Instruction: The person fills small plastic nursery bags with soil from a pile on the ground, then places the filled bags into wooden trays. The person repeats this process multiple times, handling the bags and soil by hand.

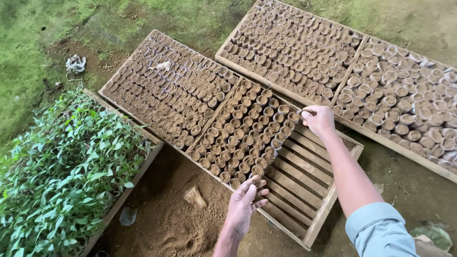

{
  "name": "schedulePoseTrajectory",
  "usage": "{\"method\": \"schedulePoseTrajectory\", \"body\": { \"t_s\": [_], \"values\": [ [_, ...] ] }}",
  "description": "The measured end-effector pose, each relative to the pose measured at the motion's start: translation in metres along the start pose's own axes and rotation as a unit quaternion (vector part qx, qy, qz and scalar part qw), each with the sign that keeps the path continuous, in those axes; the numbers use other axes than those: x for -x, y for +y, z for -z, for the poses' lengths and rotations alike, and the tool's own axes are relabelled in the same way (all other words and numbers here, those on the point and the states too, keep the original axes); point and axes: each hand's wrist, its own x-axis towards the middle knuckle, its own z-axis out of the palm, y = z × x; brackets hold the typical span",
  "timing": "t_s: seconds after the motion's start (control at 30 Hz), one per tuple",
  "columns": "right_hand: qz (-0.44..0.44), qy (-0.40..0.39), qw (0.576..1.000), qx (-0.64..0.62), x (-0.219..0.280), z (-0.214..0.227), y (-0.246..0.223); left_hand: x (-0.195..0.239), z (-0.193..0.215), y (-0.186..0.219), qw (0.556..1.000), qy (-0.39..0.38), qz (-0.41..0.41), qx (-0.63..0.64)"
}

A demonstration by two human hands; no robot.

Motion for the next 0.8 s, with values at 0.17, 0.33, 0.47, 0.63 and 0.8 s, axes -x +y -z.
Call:
{"method": "schedulePoseTrajectory", "body": {
  "t_s": [0.17, 0.33, 0.47, 0.63, 0.8],
  "values": [
    [0.004, -0.018, 0.998, 0.065, -0.006, -0.003, -0.01, -0.004, 0.0, 0.005, 1.0, 0.009, -0.001, -0.002],
    [0.015, -0.014, 0.996, 0.088, 0.002, -0.008, -0.027, -0.014, -0.004, 0.002, 1.0, 0.009, 0.0, -0.017],
    [0.057, 0.005, 0.994, 0.091, -0.003, -0.012, -0.024, -0.022, -0.015, -0.006, 0.999, -0.008, 0.011, -0.041],
    [0.108, 0.029, 0.988, 0.105, -0.011, -0.014, -0.016, -0.026, -0.033, -0.014, 0.995, -0.042, -0.007, -0.086],
    [0.147, 0.062, 0.979, 0.13, -0.014, -0.017, -0.003, -0.029, -0.036, -0.024, 0.992, -0.045, -0.016, -0.114]
  ]
}}
